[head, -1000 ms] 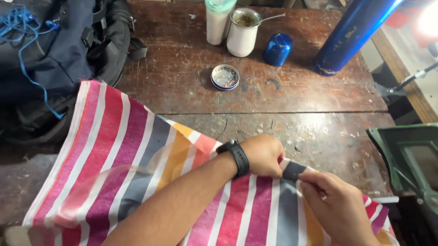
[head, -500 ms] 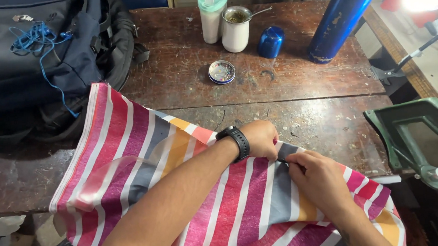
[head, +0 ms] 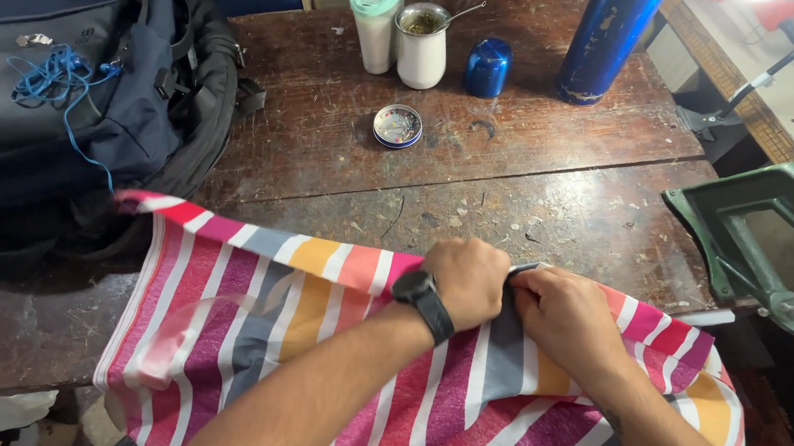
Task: The person is pinning the folded edge of a striped fabric using small pins taken from a container on a workbench.
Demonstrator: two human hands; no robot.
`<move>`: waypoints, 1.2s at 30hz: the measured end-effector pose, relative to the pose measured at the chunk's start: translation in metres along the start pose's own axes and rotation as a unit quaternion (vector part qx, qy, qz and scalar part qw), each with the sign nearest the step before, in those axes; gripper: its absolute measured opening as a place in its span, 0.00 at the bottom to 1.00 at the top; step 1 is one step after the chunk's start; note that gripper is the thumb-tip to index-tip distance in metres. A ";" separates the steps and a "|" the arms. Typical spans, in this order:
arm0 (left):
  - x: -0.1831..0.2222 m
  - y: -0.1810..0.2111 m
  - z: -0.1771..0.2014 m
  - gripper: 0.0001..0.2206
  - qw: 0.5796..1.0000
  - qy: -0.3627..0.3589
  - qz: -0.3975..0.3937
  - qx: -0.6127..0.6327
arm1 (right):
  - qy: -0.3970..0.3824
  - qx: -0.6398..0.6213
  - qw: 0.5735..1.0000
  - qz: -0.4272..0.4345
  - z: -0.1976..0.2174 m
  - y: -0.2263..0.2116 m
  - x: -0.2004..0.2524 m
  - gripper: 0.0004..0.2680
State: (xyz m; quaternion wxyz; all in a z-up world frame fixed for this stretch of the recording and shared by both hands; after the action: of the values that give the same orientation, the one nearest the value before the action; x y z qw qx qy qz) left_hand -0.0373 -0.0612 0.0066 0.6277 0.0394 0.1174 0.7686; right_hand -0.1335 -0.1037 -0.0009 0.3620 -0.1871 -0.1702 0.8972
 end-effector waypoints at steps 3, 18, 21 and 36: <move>0.008 0.004 -0.026 0.04 0.992 0.119 -0.036 -0.008 | 0.021 -0.001 0.999 0.034 -0.006 0.005 0.003 0.05; -0.001 -0.021 -0.007 0.06 0.995 0.023 0.043 0.083 | 0.110 -0.076 0.989 0.058 0.011 -0.002 0.015 0.08; -0.009 -0.022 -0.006 0.04 0.992 -0.028 0.044 0.113 | 0.102 -0.057 0.993 0.018 0.012 0.007 0.015 0.09; -0.018 -0.024 -0.020 0.05 0.902 -0.208 0.039 0.376 | 0.182 -0.136 0.972 -0.057 0.025 0.024 0.024 0.05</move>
State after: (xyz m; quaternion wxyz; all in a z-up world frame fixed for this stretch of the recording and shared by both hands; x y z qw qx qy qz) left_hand -0.0152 -0.0766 -0.0168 0.5462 0.4364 0.2628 0.6649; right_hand -0.1750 -0.1076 0.0052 0.4084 -0.3852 -0.2325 0.7942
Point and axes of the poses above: each hand's wrist, its own x-axis away from the middle knuckle, its own z-axis out of the back of the hand, y = z × x, the point moved 10 cm from there along -x, towards the middle knuckle, and after that the axes turned 12 degrees about y, right-handed, at the moved point
